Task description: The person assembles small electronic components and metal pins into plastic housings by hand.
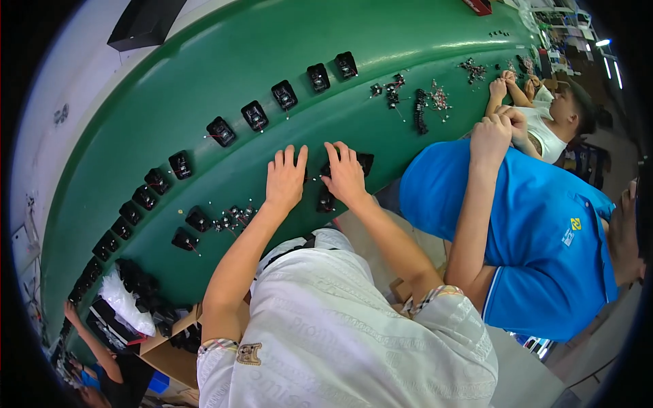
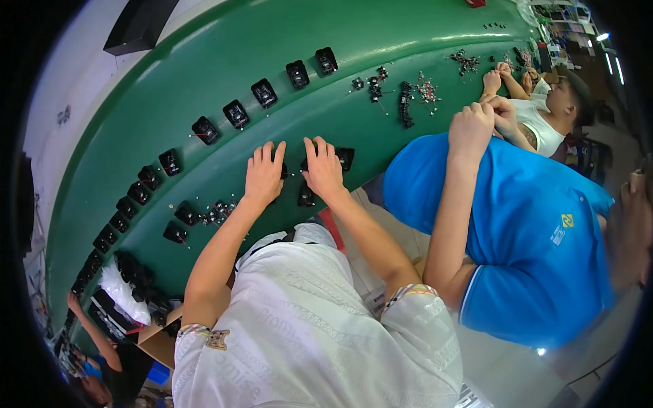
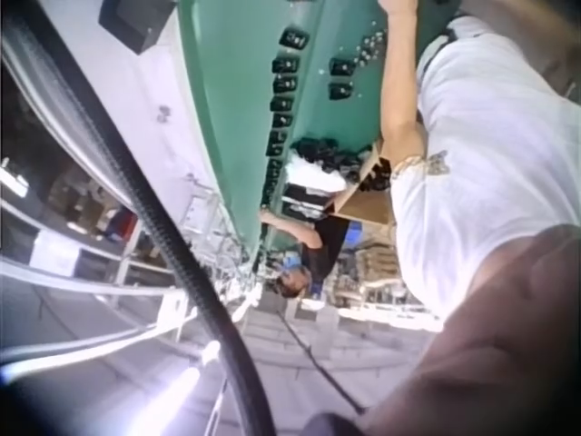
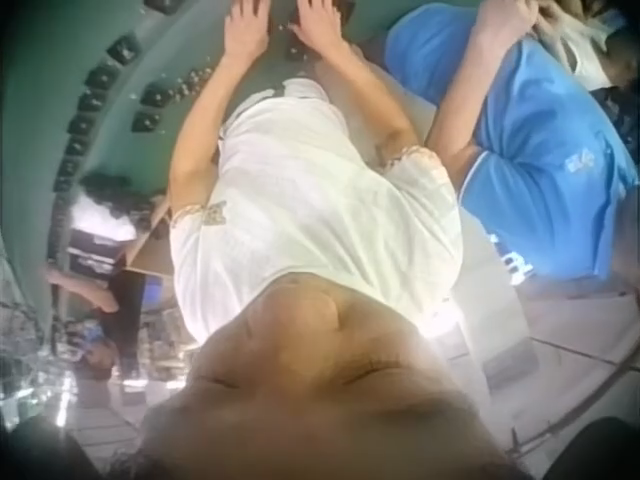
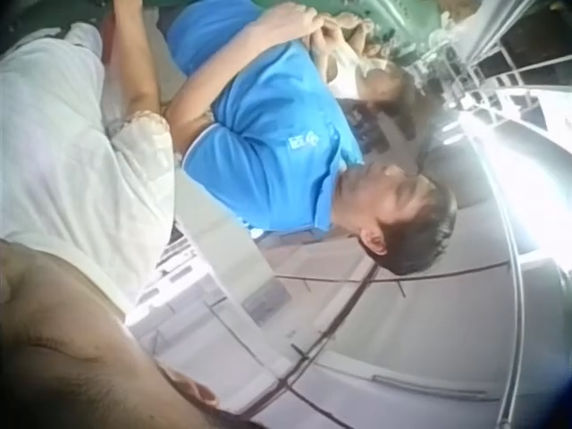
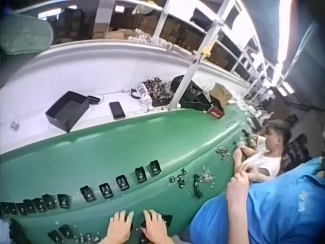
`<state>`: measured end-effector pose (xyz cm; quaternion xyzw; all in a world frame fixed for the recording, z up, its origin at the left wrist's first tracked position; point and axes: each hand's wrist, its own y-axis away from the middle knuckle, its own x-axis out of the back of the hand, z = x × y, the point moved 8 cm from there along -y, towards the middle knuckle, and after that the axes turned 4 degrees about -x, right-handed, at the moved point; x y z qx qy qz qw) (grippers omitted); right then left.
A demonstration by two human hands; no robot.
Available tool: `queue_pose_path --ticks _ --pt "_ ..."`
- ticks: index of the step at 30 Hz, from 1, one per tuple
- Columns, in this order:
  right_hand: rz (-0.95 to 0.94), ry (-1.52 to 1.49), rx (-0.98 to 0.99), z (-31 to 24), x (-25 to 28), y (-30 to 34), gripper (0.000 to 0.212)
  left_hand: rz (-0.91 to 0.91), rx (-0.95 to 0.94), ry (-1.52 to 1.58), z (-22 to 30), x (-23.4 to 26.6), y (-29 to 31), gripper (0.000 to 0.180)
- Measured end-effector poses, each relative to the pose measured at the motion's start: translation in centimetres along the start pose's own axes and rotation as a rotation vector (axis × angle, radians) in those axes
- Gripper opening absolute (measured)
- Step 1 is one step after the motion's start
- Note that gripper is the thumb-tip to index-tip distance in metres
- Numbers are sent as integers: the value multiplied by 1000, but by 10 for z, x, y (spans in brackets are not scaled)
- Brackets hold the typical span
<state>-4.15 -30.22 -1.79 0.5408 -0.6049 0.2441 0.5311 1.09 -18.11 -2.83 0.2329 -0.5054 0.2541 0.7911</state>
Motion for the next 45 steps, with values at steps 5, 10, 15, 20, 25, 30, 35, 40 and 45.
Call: queue_pose_path --ticks 5,10,15,20,25,30,35,40,45 --pt "117 -88 66 7 17 -23 79 -57 -22 -53 4 2 -5 95" --pt "400 -167 149 13 82 -85 74 -107 3 -23 6 -18 -12 89" --pt "535 -44 170 58 143 -184 75 149 -43 200 7 -4 -18 80" --pt "194 365 345 92 130 -255 80 170 8 292 17 29 -56 78" --pt "45 463 454 112 128 -262 85 390 -80 169 46 77 -146 69" --pt "-14 520 546 121 136 -268 90 489 -64 -57 72 90 -264 48" --pt "-9 521 575 146 150 -284 88 352 38 -191 74 50 -328 43" --pt "-28 529 502 178 168 -295 88 206 57 -224 72 12 -346 41" --pt "-33 557 459 204 173 -298 91 190 32 -202 75 4 -355 43"
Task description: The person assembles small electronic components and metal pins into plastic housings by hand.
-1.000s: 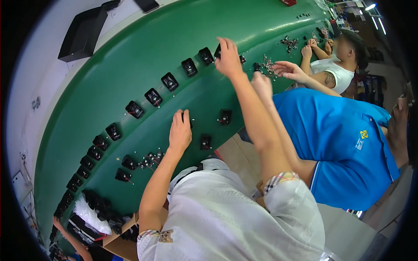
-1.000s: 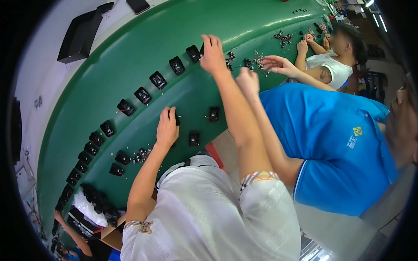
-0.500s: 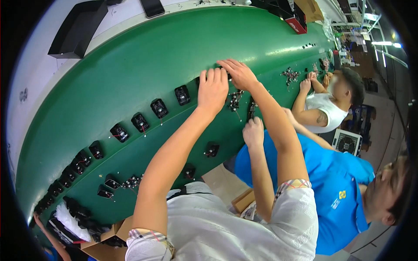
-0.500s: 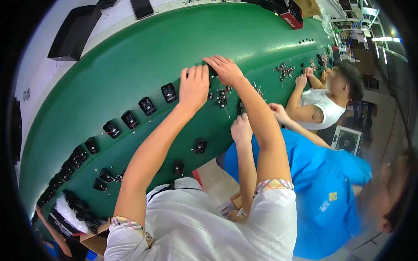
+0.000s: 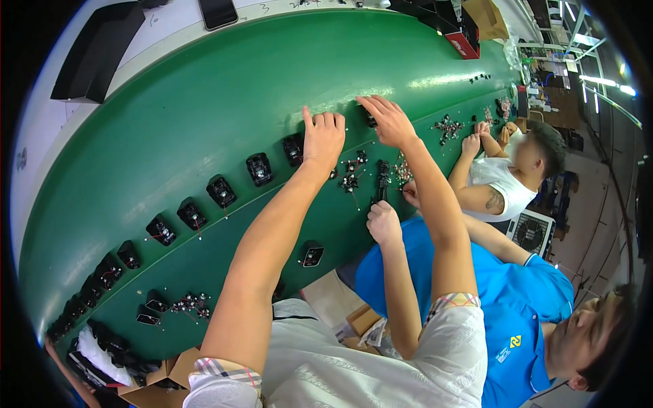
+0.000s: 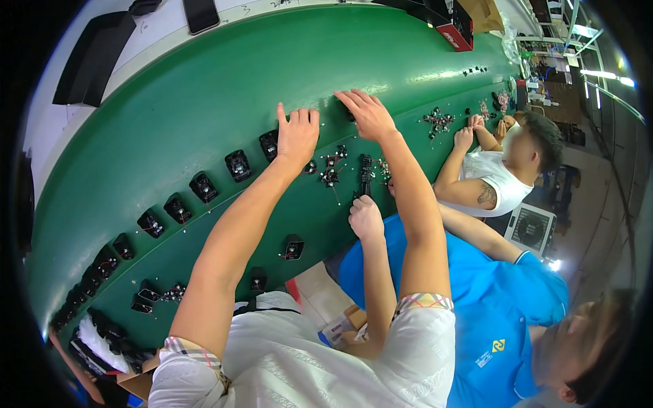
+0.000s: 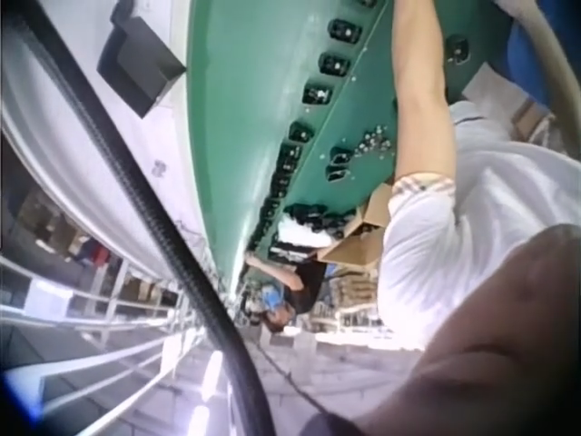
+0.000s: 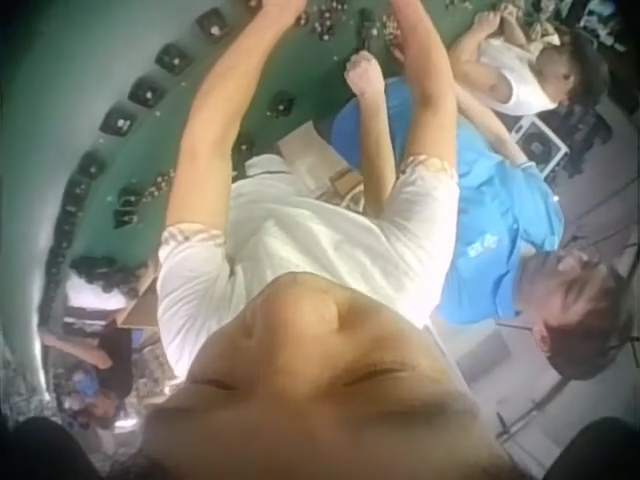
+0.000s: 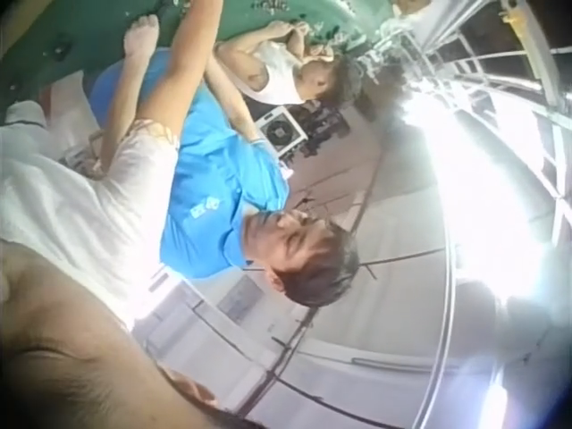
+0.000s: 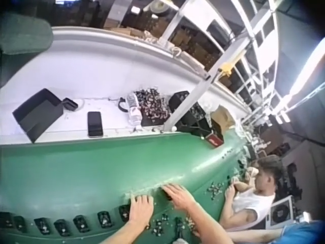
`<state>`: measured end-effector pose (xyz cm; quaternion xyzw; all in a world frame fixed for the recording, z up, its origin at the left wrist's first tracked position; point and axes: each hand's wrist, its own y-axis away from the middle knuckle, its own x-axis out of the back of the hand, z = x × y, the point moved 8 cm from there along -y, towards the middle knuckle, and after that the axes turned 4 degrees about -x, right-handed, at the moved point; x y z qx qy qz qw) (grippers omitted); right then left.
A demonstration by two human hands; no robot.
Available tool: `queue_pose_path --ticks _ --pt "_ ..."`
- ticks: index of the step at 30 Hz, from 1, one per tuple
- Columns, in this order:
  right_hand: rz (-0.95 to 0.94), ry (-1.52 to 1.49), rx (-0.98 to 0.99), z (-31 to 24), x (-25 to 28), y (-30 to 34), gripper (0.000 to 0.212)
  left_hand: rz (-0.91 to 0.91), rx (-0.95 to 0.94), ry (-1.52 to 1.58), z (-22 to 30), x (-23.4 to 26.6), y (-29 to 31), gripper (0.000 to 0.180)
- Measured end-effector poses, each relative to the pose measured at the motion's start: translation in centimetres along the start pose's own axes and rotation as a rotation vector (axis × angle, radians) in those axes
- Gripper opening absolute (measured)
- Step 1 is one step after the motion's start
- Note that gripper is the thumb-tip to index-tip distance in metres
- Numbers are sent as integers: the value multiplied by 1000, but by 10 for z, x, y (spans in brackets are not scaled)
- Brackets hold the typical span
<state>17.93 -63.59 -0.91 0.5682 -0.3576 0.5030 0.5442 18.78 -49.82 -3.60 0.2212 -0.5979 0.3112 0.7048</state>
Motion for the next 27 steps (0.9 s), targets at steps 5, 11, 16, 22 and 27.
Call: queue_pose_path --ticks 5,11,16,22,27 --pt "28 -12 10 -5 1 7 96 -22 8 -39 -1 -4 -1 47" --pt "40 100 -72 -16 12 22 96 102 50 160 -17 37 39 64" --pt "521 -235 -417 10 42 32 64 262 12 590 -47 102 138 39" --pt "804 -970 -437 -144 88 77 11 -336 -97 719 -20 82 295 50" --pt "560 -714 -404 -261 38 184 45 -301 -189 358 -2 68 351 91"
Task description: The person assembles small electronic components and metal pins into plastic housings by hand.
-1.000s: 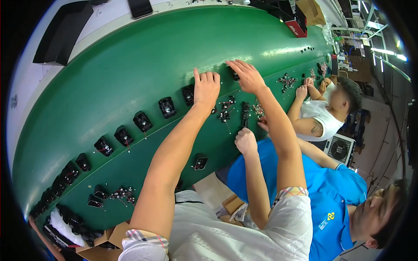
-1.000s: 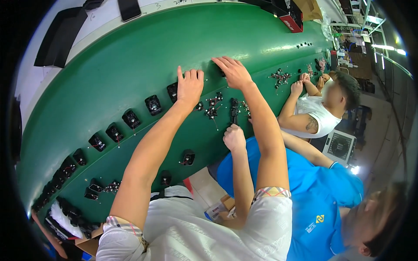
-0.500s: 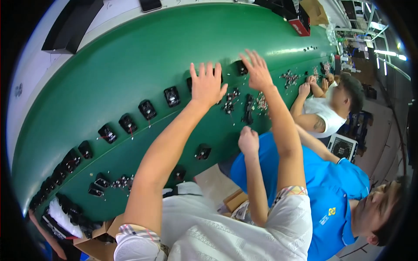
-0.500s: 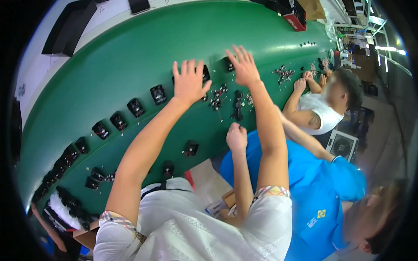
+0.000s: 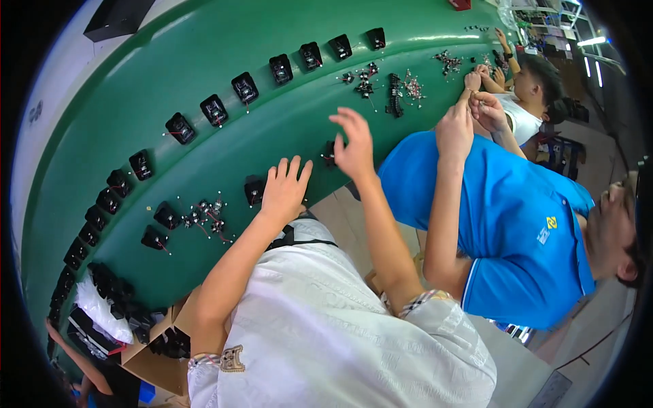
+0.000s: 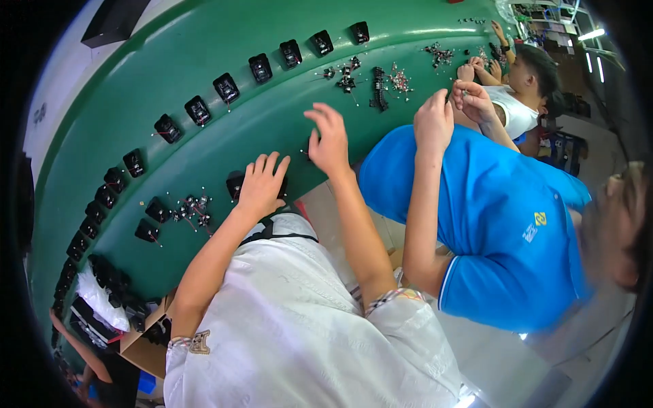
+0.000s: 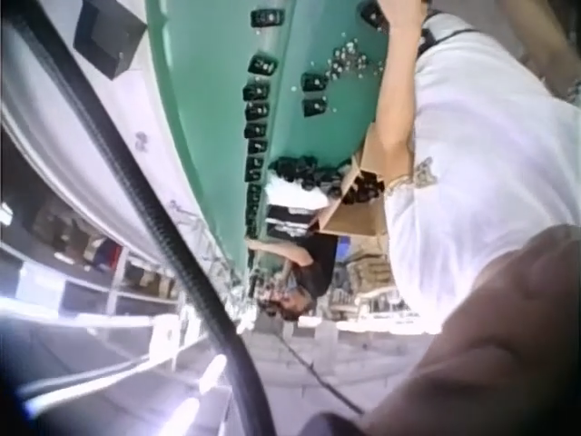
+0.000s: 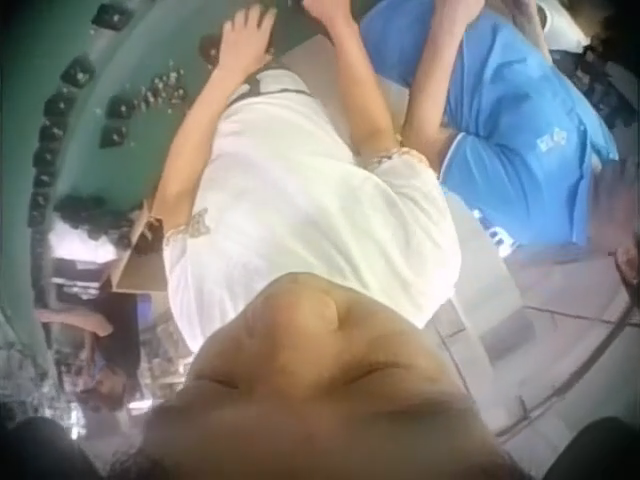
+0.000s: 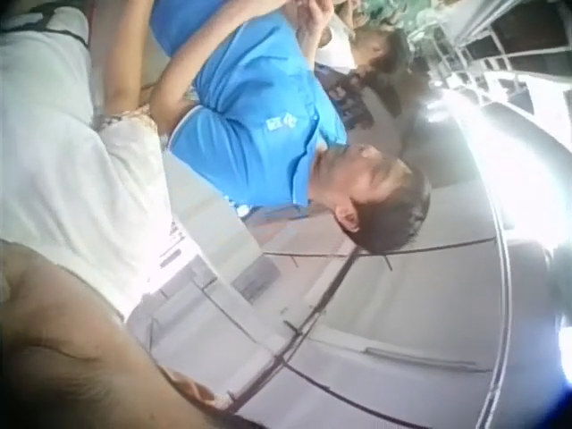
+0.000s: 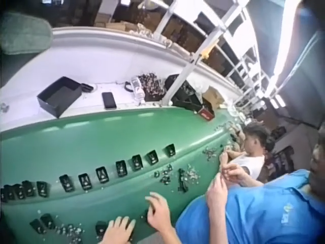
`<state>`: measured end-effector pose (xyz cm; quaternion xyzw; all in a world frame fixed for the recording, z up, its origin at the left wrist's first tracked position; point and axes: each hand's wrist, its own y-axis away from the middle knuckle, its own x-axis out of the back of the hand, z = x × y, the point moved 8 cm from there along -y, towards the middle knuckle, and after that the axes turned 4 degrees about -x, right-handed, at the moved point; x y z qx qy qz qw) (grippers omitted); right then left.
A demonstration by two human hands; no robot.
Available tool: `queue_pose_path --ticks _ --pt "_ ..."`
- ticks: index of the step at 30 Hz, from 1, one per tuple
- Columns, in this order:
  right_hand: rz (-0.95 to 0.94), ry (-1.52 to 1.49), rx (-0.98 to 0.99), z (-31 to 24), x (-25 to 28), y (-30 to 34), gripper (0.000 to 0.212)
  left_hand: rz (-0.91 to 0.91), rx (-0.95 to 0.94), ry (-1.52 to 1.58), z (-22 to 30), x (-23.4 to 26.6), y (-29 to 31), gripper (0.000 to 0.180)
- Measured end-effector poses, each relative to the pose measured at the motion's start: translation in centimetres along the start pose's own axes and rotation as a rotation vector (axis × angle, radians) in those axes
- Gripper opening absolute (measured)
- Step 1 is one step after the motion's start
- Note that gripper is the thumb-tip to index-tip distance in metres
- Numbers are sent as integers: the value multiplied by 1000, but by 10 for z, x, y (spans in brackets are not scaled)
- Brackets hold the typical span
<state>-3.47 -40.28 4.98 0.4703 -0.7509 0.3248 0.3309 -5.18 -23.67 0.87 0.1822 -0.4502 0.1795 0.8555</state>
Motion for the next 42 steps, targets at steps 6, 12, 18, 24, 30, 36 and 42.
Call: queue_pose_path --ticks 6,12,18,24,30,36,42 --pt "-223 262 -65 17 -38 76 89 123 -126 -301 6 -46 13 85" --pt "-256 165 -115 35 -37 59 84 61 -132 -200 2 -64 5 62" --pt "30 316 -14 73 14 -58 79 267 -60 -39 7 -1 -41 82" --pt "77 603 58 175 65 -213 65 466 -62 3 19 84 -159 80" --pt "-149 880 -12 290 82 -282 81 580 -83 -78 43 109 -343 74" --pt "-189 849 15 351 82 -308 80 404 -25 -293 39 62 -478 76" --pt "-194 880 40 369 86 -320 79 253 34 -266 21 20 -525 79"
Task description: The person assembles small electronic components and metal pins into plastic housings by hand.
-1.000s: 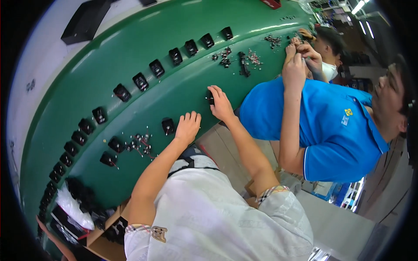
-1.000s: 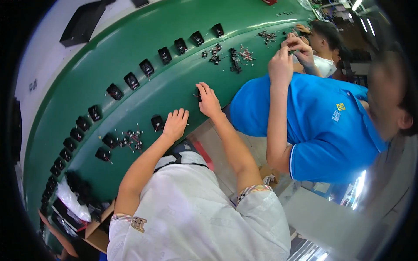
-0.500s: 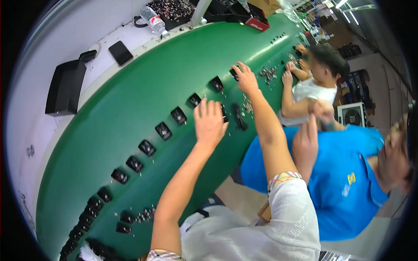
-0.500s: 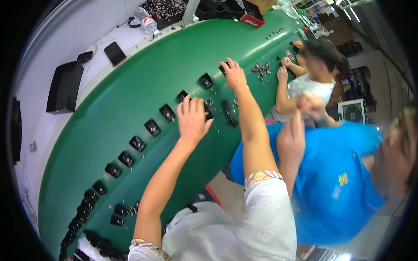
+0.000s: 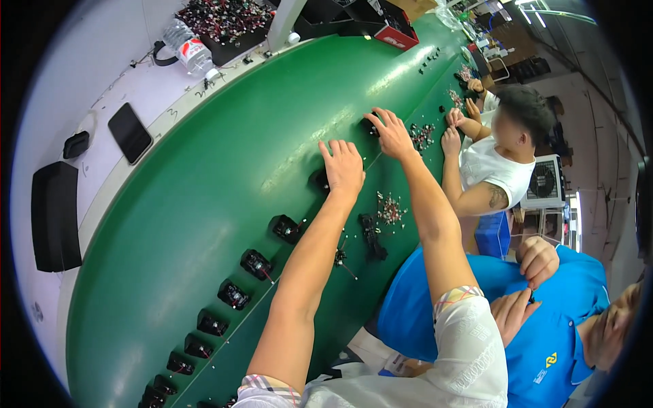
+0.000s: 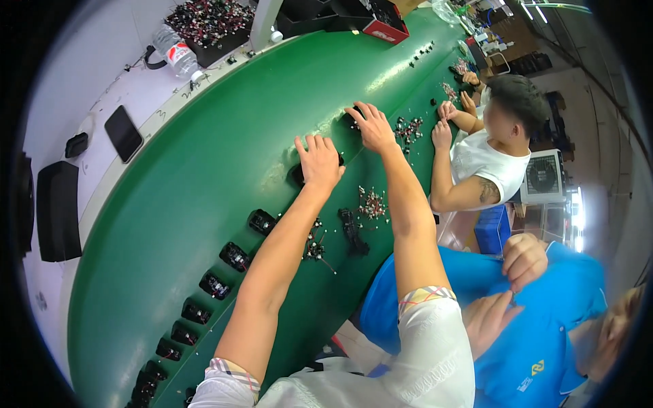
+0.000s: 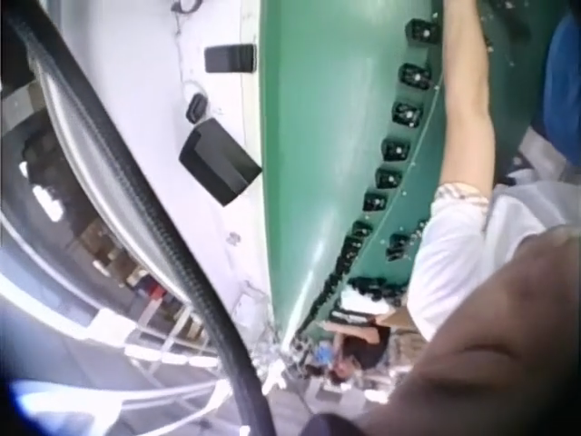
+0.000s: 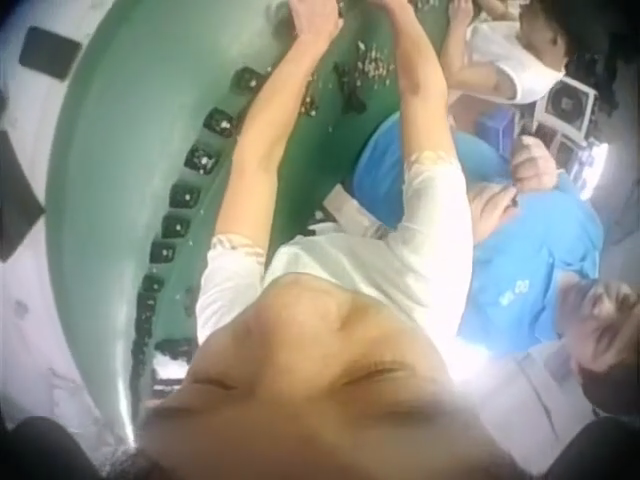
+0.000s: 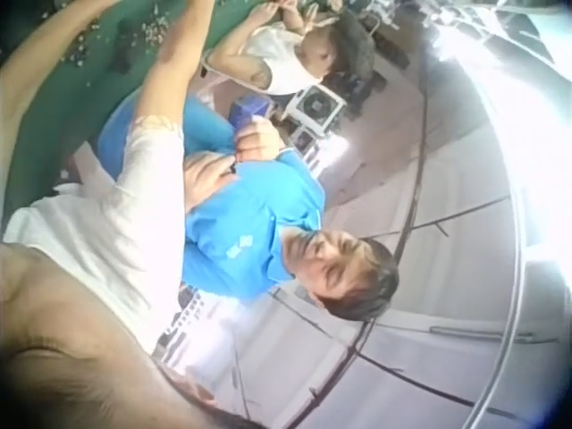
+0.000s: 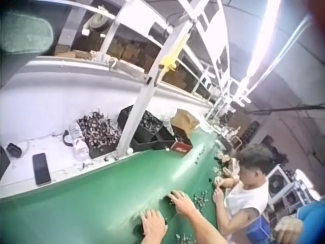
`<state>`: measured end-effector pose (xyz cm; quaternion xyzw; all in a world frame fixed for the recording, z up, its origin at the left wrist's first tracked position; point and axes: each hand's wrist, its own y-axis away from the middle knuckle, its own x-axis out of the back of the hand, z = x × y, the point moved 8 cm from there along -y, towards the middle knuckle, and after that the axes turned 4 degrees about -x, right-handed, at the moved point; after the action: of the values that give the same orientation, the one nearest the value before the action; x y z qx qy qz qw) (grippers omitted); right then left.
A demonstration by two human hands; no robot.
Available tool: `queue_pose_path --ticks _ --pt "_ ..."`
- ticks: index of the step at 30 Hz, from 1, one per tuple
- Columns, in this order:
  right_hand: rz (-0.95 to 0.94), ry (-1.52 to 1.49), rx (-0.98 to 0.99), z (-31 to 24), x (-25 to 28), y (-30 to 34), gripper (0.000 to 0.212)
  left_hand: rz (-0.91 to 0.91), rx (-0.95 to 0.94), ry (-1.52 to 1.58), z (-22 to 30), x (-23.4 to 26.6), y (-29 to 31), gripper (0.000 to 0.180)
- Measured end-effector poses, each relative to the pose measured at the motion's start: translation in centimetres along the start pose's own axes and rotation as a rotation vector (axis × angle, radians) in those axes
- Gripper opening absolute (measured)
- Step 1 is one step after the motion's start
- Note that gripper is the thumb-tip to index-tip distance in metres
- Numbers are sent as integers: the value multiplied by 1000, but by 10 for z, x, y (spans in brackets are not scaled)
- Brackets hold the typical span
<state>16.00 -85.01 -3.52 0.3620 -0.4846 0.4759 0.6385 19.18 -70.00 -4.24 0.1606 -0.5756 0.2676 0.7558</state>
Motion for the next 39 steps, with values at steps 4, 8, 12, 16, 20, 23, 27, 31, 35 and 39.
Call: queue_pose_path --ticks 4,8,12,16,20,23,27,31,35,39 --pt "61 -1 4 -1 7 2 89 -16 11 11 1 2 0 86" --pt "87 41 -60 -18 24 3 98 43 42 50 -5 14 17 101" --pt "278 -291 -462 14 47 34 70 74 99 264 -13 48 53 88" --pt "234 -860 -429 -40 46 55 50 388 63 551 -35 132 163 57" --pt "142 -605 -283 -88 44 56 71 357 60 794 -29 168 261 47" --pt "40 -589 -313 -83 20 60 76 318 134 904 -29 159 314 46" --pt "70 -600 -370 -79 10 53 59 226 327 990 -55 142 391 44" --pt "135 -581 -404 -82 7 45 57 201 632 993 -89 145 491 39" --pt "309 -375 -273 -70 9 49 76 268 741 825 -102 171 567 34" --pt "583 -158 -528 -60 59 84 62 466 833 602 -134 201 627 28"
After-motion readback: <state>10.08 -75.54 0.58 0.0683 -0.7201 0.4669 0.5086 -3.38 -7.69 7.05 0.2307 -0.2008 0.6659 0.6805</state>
